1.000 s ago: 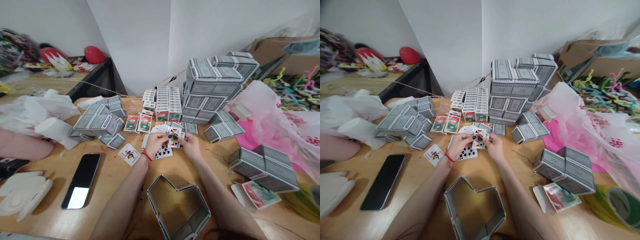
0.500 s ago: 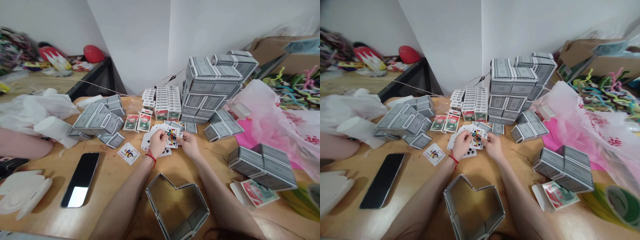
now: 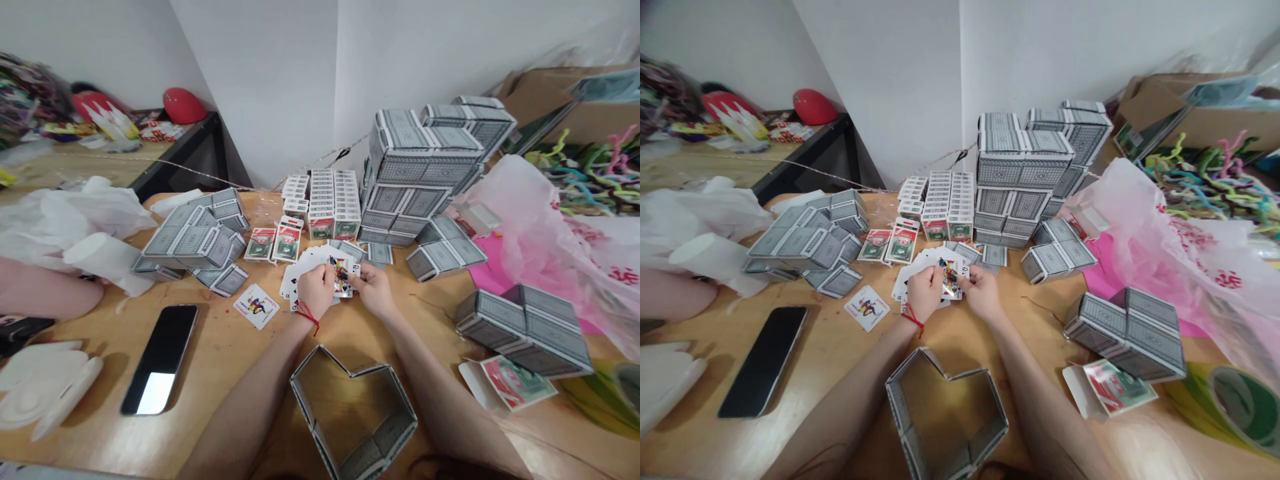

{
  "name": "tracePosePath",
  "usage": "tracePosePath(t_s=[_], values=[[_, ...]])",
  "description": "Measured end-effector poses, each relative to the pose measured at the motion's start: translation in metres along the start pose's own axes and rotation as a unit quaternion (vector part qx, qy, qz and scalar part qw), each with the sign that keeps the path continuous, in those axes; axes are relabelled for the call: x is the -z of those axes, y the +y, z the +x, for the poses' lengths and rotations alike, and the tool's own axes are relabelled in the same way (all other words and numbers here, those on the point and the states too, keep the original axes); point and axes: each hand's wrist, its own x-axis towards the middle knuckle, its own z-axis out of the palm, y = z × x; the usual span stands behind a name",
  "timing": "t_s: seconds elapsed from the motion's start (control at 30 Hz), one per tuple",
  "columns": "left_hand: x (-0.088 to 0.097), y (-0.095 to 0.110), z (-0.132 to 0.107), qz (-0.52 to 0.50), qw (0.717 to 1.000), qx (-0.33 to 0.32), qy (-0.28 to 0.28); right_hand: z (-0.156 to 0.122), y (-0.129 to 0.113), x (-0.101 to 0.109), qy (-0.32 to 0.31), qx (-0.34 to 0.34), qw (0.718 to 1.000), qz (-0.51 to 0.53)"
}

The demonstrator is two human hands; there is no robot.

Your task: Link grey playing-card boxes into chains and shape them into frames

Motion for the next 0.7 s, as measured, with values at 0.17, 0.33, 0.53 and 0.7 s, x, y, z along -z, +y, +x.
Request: tracePosePath(t_s=[0.17, 0.33, 0.53, 0.7], values=[[0.0006, -0.0016, -0.0013, -0.075, 0.997, -0.022, 0.029, -0.0016, 0.0013, -0.0033, 0.032, 0.009, 0.999, -0.029], [0.0014, -0.0026, 0.0001, -0.118, 0.992, -0.035, 0.004, -0.0020, 0.0016, -0.0044, 0.064, 0.022, 0.997, -0.041], [0.0048, -0.0010, 0.0009, -0.137, 0.990, -0.031, -0.021, -0.0036, 0.0003, -0.0092, 0.072, 0.022, 0.997, -0.031], [0.0057, 0.0003, 0.0005, -0.153, 0.987, -0.033, -0.039, -0.0046, -0.0004, -0.0094, 0.093, 0.030, 0.994, -0.039]])
